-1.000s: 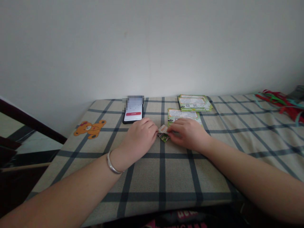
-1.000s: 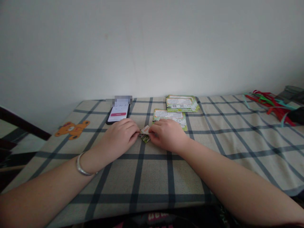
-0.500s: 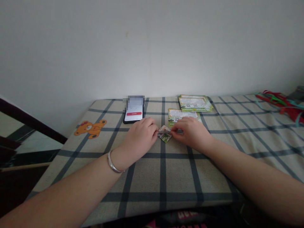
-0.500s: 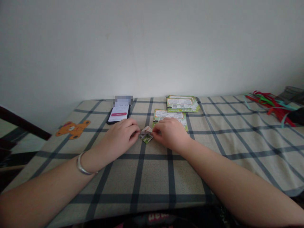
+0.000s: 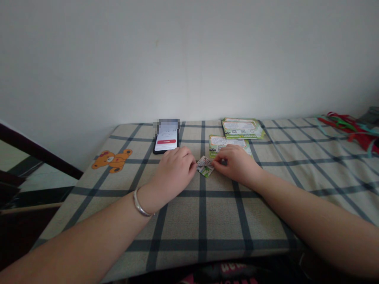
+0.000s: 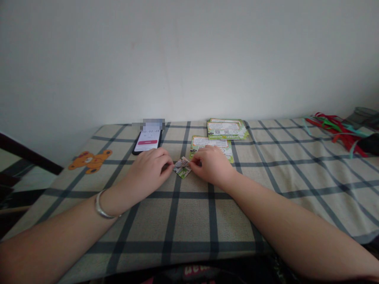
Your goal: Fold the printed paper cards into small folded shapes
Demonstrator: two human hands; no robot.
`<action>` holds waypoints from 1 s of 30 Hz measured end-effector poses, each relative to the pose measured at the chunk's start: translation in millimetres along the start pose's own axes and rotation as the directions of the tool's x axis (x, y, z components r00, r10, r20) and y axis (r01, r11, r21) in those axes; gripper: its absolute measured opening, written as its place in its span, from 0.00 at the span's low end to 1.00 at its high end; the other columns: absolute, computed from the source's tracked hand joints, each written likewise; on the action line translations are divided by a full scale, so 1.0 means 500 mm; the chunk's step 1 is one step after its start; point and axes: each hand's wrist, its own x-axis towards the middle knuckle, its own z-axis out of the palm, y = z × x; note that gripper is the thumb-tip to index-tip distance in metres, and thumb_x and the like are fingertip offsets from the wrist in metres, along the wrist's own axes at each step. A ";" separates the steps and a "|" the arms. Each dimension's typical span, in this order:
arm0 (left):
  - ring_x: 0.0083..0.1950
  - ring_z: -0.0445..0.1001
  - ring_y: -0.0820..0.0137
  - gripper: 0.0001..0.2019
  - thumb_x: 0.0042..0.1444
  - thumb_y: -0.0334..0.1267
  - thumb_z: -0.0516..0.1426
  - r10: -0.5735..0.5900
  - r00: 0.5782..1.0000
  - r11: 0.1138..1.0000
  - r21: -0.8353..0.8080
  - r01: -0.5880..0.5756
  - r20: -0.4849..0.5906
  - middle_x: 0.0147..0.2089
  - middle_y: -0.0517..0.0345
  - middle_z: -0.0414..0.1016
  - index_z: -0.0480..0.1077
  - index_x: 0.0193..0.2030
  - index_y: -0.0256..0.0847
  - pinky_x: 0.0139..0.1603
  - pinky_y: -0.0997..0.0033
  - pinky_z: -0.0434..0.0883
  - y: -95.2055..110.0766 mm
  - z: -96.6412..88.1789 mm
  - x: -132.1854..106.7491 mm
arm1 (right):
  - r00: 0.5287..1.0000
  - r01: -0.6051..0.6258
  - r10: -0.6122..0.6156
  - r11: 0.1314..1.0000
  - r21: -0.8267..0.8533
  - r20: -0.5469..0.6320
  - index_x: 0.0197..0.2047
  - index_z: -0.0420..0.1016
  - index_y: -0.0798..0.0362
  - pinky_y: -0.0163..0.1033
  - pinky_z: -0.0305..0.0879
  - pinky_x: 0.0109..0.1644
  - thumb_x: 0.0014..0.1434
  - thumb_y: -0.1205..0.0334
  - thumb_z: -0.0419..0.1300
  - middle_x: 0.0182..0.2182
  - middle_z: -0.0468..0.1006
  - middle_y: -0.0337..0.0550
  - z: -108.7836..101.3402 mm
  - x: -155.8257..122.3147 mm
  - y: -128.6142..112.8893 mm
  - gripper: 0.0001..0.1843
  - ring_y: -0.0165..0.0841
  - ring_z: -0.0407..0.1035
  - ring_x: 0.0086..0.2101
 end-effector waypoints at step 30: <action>0.42 0.67 0.64 0.12 0.62 0.38 0.55 0.049 0.998 0.994 -0.103 -0.046 0.033 0.34 0.53 0.72 0.74 0.30 0.36 0.45 0.61 0.68 -0.008 0.012 0.009 | 1.000 0.001 0.000 0.999 0.044 -0.020 0.27 0.75 0.51 0.38 0.54 0.38 0.58 0.56 0.62 0.25 0.76 0.37 0.004 -0.001 -0.015 0.11 0.32 0.67 0.30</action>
